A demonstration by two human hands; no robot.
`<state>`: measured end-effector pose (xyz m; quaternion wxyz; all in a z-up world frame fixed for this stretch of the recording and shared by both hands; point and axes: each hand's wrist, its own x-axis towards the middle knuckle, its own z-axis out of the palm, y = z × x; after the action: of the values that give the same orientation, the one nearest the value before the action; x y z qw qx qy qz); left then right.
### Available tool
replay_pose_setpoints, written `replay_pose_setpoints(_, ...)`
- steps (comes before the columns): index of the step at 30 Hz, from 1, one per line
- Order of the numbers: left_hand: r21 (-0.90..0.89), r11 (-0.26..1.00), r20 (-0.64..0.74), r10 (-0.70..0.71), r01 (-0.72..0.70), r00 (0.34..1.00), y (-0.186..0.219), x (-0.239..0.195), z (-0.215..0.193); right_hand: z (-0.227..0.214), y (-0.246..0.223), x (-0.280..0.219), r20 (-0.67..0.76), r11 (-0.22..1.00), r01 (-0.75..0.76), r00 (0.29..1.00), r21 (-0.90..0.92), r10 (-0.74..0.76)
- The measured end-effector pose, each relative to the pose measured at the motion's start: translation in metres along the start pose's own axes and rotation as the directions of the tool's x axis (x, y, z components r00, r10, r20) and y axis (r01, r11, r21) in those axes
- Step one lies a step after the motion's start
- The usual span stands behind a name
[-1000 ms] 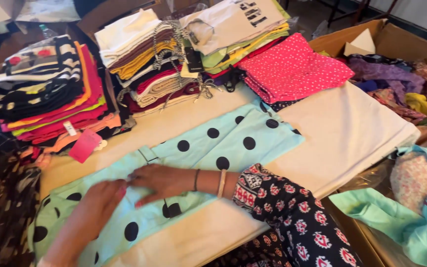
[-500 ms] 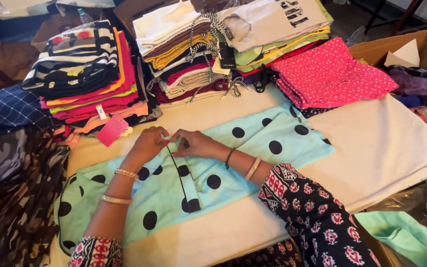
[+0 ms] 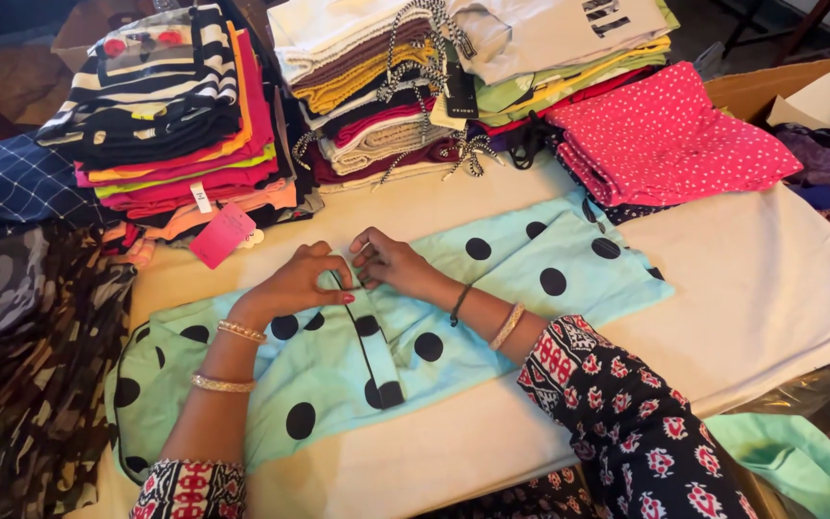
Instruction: The person folds a light blue polka-dotted shirt on a table, smoothing it out and folding the sleeves and body into a compact square. They then place the folded shirt on a stack and proceed to fold a light green t-shirt in a similar manner.
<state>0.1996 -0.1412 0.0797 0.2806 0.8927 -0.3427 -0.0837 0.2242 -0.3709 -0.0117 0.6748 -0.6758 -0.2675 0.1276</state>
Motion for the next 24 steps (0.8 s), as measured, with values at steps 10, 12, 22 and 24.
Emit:
replay_pose_setpoints(10,-0.265,0.964,0.148,0.035,0.006,0.988,0.018,-0.016,-0.031,0.011,-0.021,-0.011,0.266,0.987,-0.137,0.951,-0.09,0.156)
replay_pose_setpoints(12,-0.163,0.987,0.172,0.033,-0.005,0.985,0.015,-0.015,-0.026,0.01,-0.028,-0.014,0.266,0.983,-0.175,0.946,-0.059,0.185)
replay_pose_setpoints(22,-0.375,0.926,0.142,0.089,-0.029,0.986,-0.039,-0.015,-0.015,0.012,-0.073,-0.024,0.443,0.937,-0.344,0.851,0.068,0.28)
replay_pose_setpoints(24,-0.412,0.911,0.136,0.063,-0.001,0.989,-0.031,-0.013,-0.014,0.009,-0.072,-0.025,0.465,0.943,-0.332,0.839,0.027,0.282)
